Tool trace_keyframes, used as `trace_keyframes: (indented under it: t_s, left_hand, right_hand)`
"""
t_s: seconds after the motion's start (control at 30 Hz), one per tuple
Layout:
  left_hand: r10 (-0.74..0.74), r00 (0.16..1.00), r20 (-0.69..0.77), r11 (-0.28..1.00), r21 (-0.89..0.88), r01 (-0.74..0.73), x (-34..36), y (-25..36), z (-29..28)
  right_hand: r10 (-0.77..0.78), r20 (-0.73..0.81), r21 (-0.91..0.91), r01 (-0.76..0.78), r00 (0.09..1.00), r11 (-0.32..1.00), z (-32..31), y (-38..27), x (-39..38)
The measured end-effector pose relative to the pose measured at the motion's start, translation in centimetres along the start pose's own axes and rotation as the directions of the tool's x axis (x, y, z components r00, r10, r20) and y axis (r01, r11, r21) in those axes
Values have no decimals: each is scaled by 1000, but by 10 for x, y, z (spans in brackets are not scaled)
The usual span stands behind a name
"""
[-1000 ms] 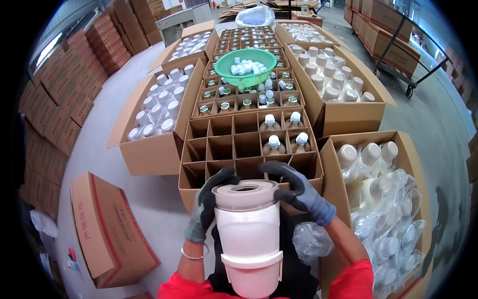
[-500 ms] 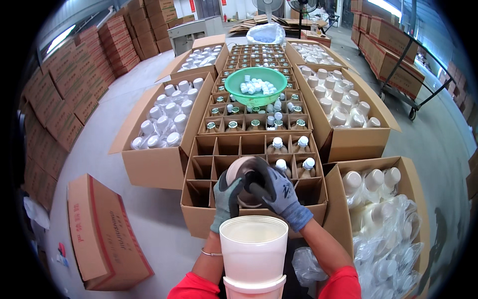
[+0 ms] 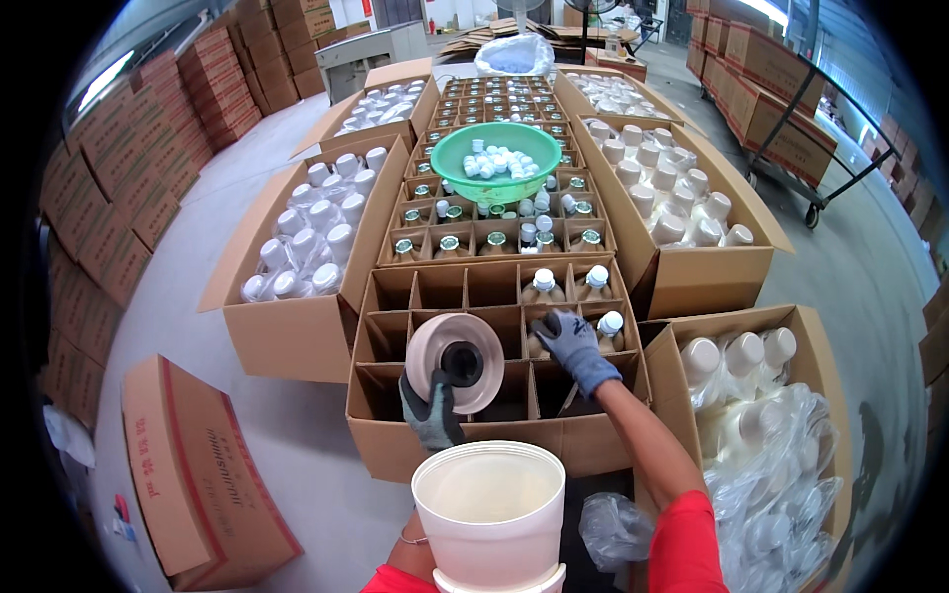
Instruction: The person sits on the floor in a warehouse and repeatedly assembles white kitchen appliances. They place a lid on the appliance body, wrap the unit in a clear plastic bag, and place it into a cardboard box. The process is repeated for multiple units throughout the video.
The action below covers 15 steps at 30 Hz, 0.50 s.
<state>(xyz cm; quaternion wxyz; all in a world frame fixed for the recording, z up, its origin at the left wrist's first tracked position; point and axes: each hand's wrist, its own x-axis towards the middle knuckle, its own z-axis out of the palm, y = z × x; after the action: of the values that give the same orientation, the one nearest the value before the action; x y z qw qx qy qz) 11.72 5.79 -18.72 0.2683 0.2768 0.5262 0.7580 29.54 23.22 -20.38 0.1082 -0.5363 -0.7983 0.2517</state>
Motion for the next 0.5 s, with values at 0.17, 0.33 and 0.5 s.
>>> trace_keyframes:
  t_s: [0.17,0.33,0.5]
  left_hand:
    - [-120,989,87,985,-116,130,6,-5,4]
    - [-424,884,199,709,-534,460,6,-24,5]
    - [-352,540,765,248,-480,842,15,-32,14]
  right_hand:
    - [-45,-122,-260,12,991,965,56,57,42]
    - [-194,-181,-223,151,964,963,-2,20,27]
    - [-725,-341,-460,567,598,683,-113,-94,-53]
